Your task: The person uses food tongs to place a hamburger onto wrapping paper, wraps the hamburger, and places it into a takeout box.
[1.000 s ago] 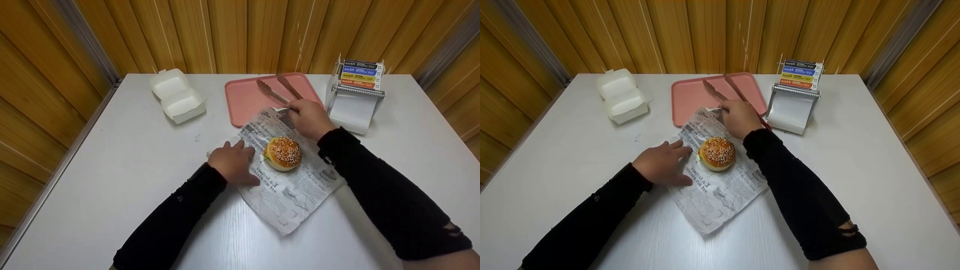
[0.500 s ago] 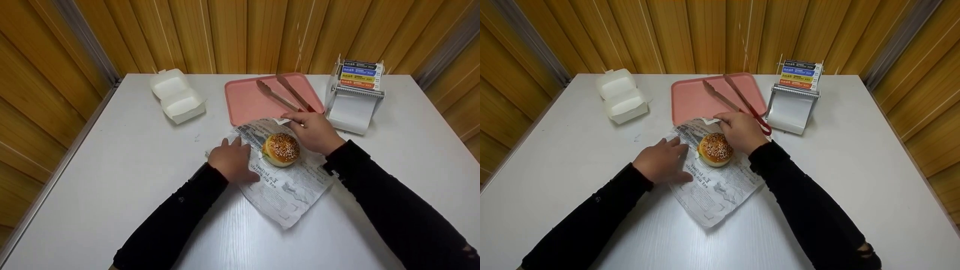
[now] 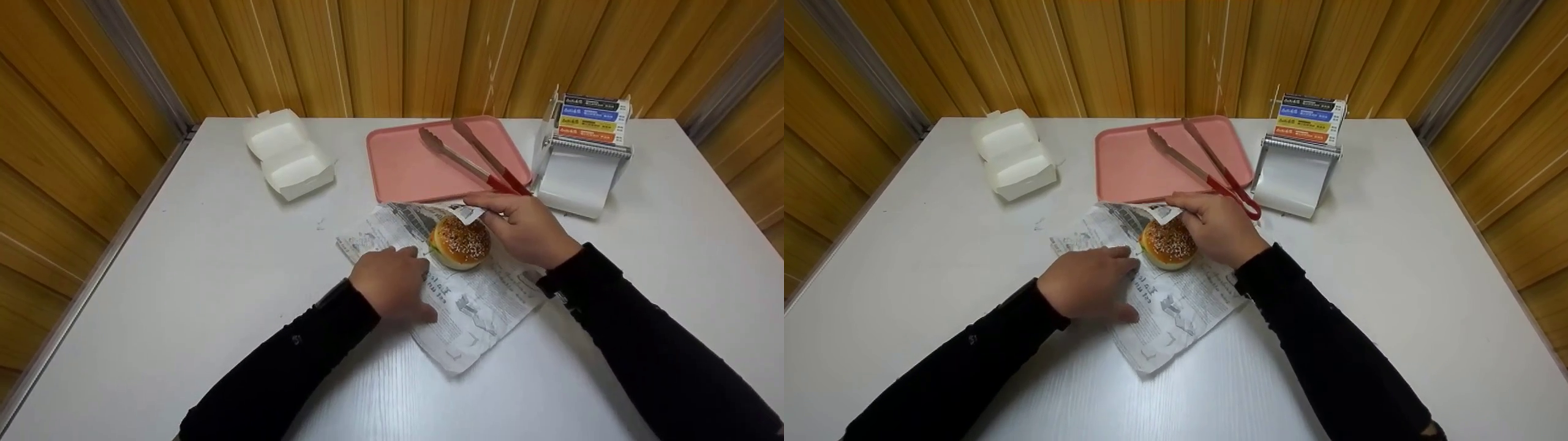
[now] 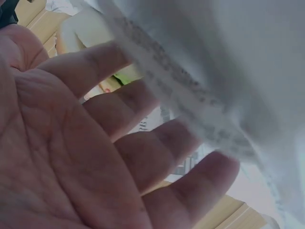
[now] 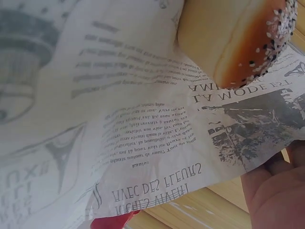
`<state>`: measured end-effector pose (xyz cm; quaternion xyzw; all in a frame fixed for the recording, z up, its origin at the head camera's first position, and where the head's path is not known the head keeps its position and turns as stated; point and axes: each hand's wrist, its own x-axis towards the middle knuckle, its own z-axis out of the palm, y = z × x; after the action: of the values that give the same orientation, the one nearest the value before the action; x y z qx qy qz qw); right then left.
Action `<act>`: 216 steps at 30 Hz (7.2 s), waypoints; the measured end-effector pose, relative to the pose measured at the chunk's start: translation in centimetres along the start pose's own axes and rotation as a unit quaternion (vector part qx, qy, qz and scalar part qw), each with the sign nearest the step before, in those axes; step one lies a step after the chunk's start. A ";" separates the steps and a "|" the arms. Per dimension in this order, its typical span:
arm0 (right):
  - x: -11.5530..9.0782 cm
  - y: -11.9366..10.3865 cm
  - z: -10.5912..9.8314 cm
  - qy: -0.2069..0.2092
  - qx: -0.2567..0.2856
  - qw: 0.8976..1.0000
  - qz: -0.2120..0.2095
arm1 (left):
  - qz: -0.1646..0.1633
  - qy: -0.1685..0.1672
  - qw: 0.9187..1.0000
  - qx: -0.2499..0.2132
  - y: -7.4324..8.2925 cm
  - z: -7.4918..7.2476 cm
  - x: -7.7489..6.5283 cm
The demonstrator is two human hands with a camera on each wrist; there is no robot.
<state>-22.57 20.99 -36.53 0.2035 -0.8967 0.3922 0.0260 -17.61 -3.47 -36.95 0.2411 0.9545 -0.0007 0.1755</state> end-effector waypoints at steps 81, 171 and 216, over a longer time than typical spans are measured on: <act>-4.4 -0.1 0.5 -0.118 -0.122 0.976 -0.137 | 0.065 0.223 0.972 -0.019 -0.1 -0.6 5.1; -4.3 -1.6 3.8 -0.094 -0.251 0.960 -0.086 | 0.024 0.047 0.951 -0.305 -2.8 -4.3 6.6; -0.5 -3.0 5.1 -0.181 -0.253 0.949 -0.042 | -0.040 0.062 0.965 -0.251 -10.0 -1.2 1.2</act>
<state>-20.36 15.67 -38.08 0.2952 -0.9468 0.1075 -0.0696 -23.59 -11.60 -37.10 0.1504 0.9420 0.2467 0.1705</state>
